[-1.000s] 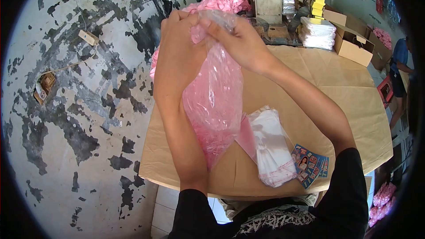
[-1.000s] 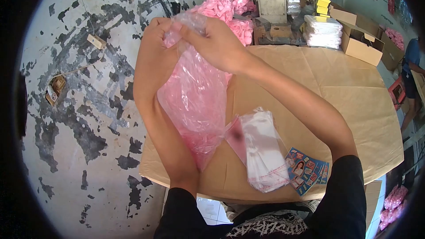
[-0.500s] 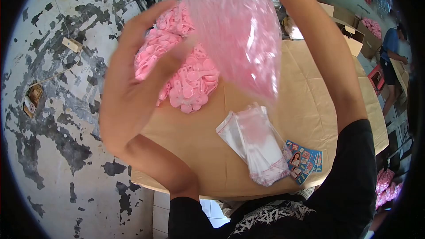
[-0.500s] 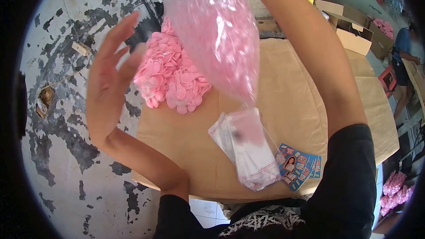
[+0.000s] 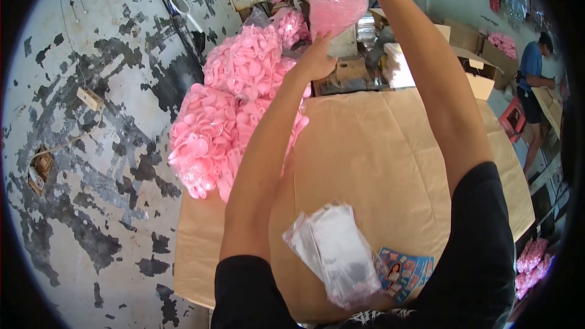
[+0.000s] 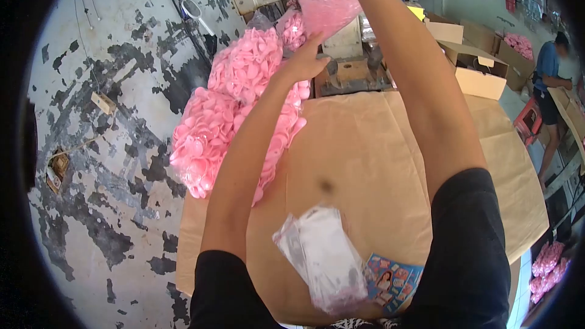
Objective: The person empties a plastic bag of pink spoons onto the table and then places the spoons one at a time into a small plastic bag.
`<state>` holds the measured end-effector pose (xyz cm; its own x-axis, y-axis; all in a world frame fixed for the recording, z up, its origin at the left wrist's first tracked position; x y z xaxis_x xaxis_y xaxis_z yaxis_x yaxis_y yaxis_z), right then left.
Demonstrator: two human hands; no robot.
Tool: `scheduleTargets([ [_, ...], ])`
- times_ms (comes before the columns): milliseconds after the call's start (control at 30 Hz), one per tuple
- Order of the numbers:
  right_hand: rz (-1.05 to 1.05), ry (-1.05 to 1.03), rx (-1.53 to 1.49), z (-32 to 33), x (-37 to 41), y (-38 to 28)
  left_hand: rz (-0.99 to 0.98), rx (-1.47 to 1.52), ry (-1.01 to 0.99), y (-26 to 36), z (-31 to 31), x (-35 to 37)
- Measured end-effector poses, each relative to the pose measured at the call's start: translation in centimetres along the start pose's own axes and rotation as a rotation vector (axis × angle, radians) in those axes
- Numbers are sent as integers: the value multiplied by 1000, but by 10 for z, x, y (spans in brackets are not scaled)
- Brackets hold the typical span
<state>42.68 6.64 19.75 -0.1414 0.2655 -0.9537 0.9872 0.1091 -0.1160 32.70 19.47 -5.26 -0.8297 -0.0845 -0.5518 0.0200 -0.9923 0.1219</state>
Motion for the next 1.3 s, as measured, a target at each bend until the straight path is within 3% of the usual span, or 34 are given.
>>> scheduleTargets([
  [100,70,4,35,-5,22,37,33,41,-140,-21,-25,-30],
  [167,62,-1,83,-15,52,73,117,39,-103,-20,-16,-29],
  [233,-123,-107,123,-33,95,121,132,93,-96,-16,-12,-12],
  [267,-235,-177,158,-33,130,149,86,28,7,-26,-22,-7],
  [367,-265,-492,462,-46,194,220,177,103,-303,16,33,43],
  [433,-330,-530,313,-41,206,204,29,150,-186,19,54,78],
  [500,-398,-635,333,-34,203,186,61,121,-251,38,91,115],
  [533,-499,-544,266,-16,196,136,85,133,-219,42,104,135],
  [567,-488,-535,294,-15,197,131,106,150,-192,48,115,154],
  [633,-452,-507,340,-13,189,129,129,36,-213,70,139,186],
  [667,-414,-483,286,-24,187,162,130,42,-221,77,143,205],
  [800,-445,-552,29,-35,190,183,230,149,-346,117,154,268],
  [900,-357,-722,64,-21,196,177,357,204,-376,142,167,314],
  [1033,-38,-677,309,20,223,145,587,189,-266,160,176,387],
  [1133,-296,-795,448,37,259,157,728,47,-135,180,170,433],
  [1233,-656,-1200,339,36,273,163,805,78,-107,200,154,475],
  [1300,-586,-1140,226,27,281,179,886,55,-66,215,135,484],
])
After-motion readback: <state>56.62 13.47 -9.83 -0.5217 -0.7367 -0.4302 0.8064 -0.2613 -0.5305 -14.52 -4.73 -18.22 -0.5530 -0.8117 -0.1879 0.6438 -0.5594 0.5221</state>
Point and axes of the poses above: each hand's wrist, its own x-axis away from the middle knuckle, its own z-axis out of the back of the hand, y = z × x, the point moved 4 cm from there along -x, towards the middle knuckle, and after that the axes turned 10 degrees about -x, right-handed, at the moved point
